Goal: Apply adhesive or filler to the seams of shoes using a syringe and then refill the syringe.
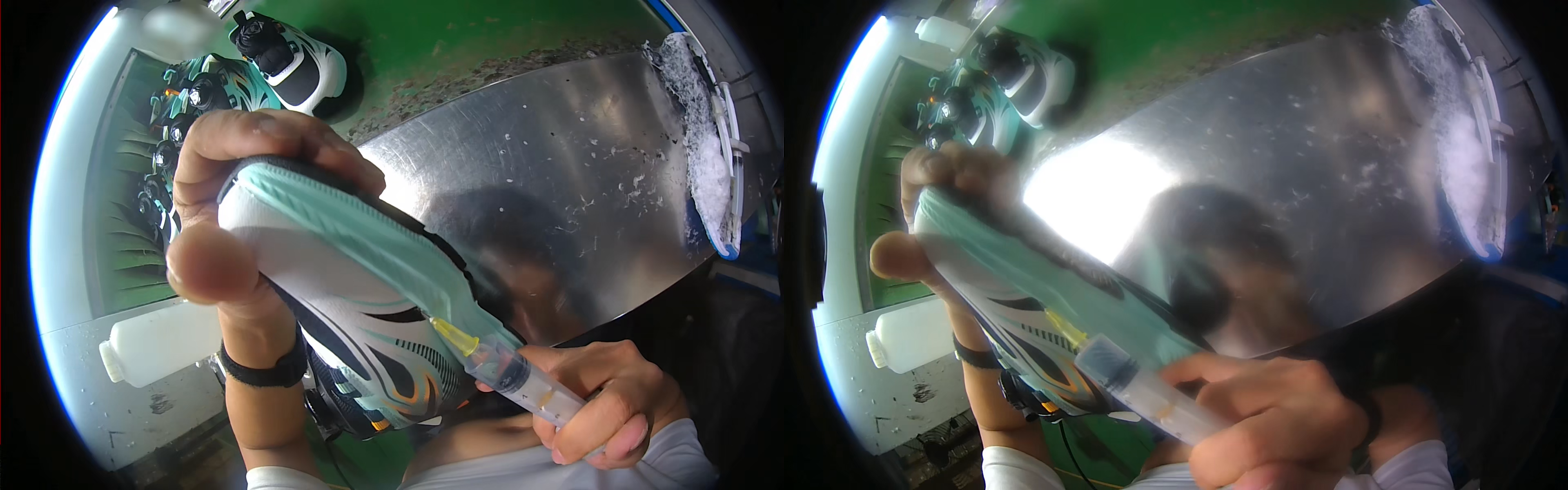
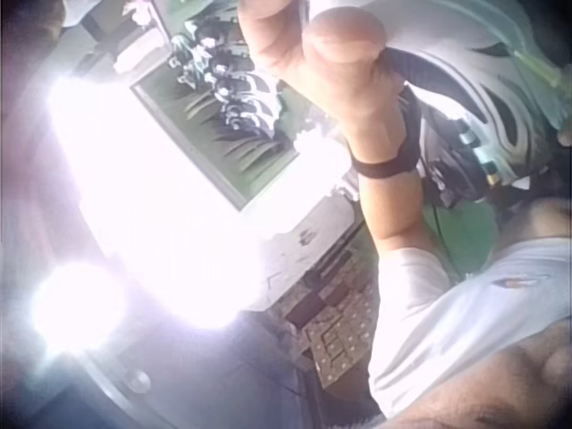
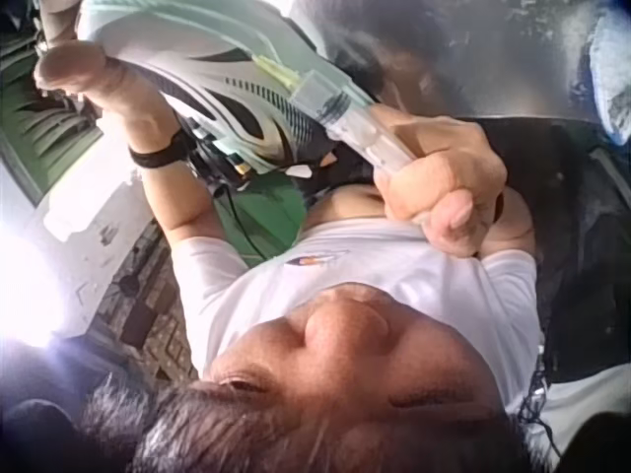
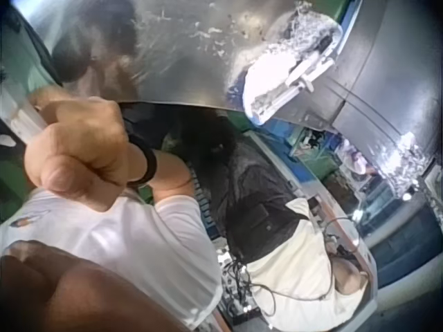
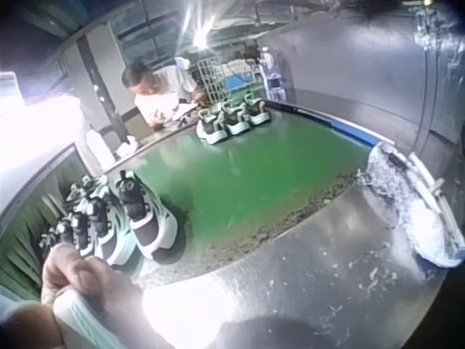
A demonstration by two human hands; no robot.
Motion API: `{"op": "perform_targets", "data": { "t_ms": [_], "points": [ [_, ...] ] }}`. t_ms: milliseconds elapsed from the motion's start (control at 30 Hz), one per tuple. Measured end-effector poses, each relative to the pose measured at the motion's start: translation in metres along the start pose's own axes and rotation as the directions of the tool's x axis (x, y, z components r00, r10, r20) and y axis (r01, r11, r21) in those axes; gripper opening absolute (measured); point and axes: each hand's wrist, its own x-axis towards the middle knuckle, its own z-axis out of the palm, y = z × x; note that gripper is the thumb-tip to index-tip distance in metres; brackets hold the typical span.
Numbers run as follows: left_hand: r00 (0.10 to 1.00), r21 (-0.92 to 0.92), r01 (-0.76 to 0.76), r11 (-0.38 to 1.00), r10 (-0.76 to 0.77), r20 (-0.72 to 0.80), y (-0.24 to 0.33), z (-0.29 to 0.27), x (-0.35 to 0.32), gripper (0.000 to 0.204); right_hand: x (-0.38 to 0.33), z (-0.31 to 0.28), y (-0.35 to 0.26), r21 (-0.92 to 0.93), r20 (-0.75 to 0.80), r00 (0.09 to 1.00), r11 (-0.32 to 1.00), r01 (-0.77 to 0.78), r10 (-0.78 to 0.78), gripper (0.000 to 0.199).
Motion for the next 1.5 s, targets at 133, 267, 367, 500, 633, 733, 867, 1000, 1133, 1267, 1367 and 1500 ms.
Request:
{"op": "perform_targets", "data": {
  "t_ms": [133, 267, 367, 500, 633, 733, 867, 1000, 1133, 1267, 1367, 1500],
  "points": [
    [1.0, 0.026, 0.02, 0.999, -0.02, -0.001, -0.001, -0.001, 0.001, 0.059, -0.003, -0.003, 0.007, -0.038, 0.004, 0.994, 0.993, 0.109, -0.109, 0.043],
    [0.999, 0.109, 0.044, 0.993, -0.047, 0.024, 0.002, -0.005, -0.001, 0.06, -0.011, -0.002, 0.013, 0.026, -0.014, 0.995, 0.994, 0.104, -0.103, 0.044],
    [0.992, 0.06, 0.106, 0.993, -0.102, -0.074, 0.006, 0.001, -0.008, 0.06, -0.017, -0.002, 0.021, 0.04, -0.017, 0.995, 0.995, 0.096, -0.096, 0.044],
    [0.92, 0.049, 0.196, 0.979, -0.166, -0.356, 0.004, 0.011, -0.008, 0.058, -0.026, -0.004, 0.03, 0.02, -0.033, 0.99, 0.99, 0.138, -0.137, 0.042],
    [0.867, 0.443, 0.302, 0.844, -0.05, -0.497, 0.009, -0.019, -0.012, 0.062, -0.043, -0.004, 0.036, 0.05, -0.08, 0.992, 0.993, 0.107, -0.103, 0.04],
    [0.722, 0.195, 0.33, 0.924, -0.114, -0.682, 0.006, -0.02, -0.015, 0.046, -0.057, -0.006, 0.037, 0.098, -0.099, 0.994, 0.993, 0.06, -0.05, 0.039],
    [0.697, 0.14, 0.388, 0.911, -0.191, -0.691, -0.003, -0.019, -0.015, 0.045, -0.068, -0.006, 0.039, 0.172, -0.172, 0.985, 0.984, 0.038, -0.007, 0.04],
    [0.679, 0.065, 0.443, 0.894, -0.287, -0.676, 0.013, 0.018, -0.057, 0.045, -0.074, -0.018, 0.053, 0.197, -0.195, 0.981, 0.98, 0.04, -0.001, 0.04],
    [0.636, 0.017, 0.512, 0.859, -0.366, -0.68, 0.018, 0.05, -0.075, 0.044, -0.061, -0.019, 0.058, 0.22, -0.188, 0.98, 0.97, 0.106, -0.065, 0.036],
    [0.581, -0.025, 0.575, 0.818, -0.43, -0.69, 0.002, 0.053, -0.065, 0.044, -0.052, -0.016, 0.062, 0.09, -0.152, 0.979, 0.984, 0.151, -0.136, 0.028],
    [0.541, -0.065, 0.615, 0.786, -0.48, -0.69, 0.021, 0.077, -0.089, 0.044, -0.051, -0.016, 0.062, -0.034, -0.129, 0.979, 0.988, 0.152, -0.155, 0.02],
    [0.478, -0.133, 0.646, 0.752, -0.534, -0.698, 0.023, 0.083, -0.105, 0.043, -0.046, -0.013, 0.066, -0.243, -0.106, 0.983, 0.963, 0.12, -0.149, 0.016]
  ]
}}
